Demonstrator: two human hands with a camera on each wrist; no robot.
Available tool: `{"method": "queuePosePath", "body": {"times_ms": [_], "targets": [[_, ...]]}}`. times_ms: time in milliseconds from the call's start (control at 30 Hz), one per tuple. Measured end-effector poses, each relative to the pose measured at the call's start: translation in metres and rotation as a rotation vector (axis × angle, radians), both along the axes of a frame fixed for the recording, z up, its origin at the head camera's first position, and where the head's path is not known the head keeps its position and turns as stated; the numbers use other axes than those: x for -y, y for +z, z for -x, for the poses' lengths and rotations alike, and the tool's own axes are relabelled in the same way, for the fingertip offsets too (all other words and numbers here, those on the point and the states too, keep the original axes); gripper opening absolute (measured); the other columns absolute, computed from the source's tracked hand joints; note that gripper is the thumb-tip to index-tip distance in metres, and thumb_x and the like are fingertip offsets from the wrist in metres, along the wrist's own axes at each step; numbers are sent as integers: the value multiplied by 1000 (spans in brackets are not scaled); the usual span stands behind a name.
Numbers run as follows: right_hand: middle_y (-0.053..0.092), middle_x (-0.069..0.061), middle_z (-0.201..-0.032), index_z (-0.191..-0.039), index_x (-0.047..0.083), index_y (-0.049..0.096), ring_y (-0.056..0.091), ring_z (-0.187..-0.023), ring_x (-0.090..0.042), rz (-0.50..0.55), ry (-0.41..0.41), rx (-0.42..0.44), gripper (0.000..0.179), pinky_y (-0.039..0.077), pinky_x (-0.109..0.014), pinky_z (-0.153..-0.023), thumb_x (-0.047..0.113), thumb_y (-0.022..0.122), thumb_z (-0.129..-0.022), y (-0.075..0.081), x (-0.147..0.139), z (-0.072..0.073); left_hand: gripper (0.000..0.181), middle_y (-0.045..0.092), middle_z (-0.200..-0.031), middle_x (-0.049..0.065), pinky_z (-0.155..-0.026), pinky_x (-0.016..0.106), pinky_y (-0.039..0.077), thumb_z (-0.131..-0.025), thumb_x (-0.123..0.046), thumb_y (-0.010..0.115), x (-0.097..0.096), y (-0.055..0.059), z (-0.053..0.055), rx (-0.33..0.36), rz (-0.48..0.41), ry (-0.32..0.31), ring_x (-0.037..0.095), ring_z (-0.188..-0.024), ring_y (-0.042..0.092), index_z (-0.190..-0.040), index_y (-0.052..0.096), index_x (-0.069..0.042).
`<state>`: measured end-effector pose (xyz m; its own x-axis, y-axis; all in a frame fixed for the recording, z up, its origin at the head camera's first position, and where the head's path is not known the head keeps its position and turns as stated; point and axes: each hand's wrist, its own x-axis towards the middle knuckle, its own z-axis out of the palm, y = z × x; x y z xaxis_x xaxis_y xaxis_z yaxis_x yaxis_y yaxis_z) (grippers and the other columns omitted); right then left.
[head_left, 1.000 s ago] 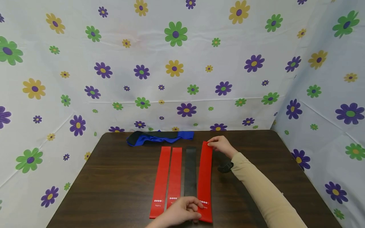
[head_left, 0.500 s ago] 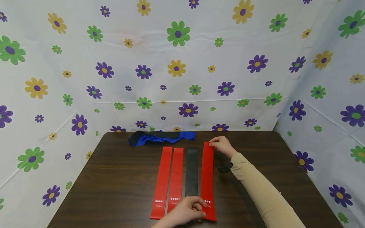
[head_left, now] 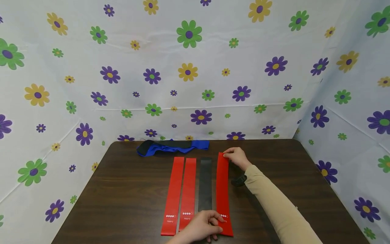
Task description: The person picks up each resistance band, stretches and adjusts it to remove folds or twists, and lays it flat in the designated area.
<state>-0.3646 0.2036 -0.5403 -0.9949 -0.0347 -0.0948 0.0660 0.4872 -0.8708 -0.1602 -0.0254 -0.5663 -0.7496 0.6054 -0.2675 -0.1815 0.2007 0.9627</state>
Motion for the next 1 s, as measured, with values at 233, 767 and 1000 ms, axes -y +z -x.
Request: {"method": "queuePosePath", "body": {"times_ms": [233, 767, 1000], "targets": [[68, -12, -97, -104, -1, 72, 57, -78, -24, -11, -10, -10, 21, 49, -32, -70, 14, 67, -90, -6, 5, 1, 12, 66, -74, 2, -45, 19, 46, -88, -12, 71, -1, -1, 0, 15, 11, 9, 9, -54, 59, -100, 68, -11], [69, -12, -94, -103, -2, 72, 59, -77, -22, -34, -5, -51, 20, 51, -34, -71, 13, 67, -90, -14, 10, 1, 10, 65, -69, 6, -45, 21, 48, -88, -10, 71, -2, 0, 2, 51, -15, 25, 8, -48, 58, -98, 69, -7], [68, -14, -97, -104, -2, 72, 59, -78, -23, -33, 3, -50, 20, 51, -34, -70, 12, 66, -90, -16, 12, 0, 10, 66, -68, 8, -43, 21, 47, -88, -10, 70, -2, -3, 2, 48, -20, 28, 7, -47, 57, -98, 70, -7]]}}
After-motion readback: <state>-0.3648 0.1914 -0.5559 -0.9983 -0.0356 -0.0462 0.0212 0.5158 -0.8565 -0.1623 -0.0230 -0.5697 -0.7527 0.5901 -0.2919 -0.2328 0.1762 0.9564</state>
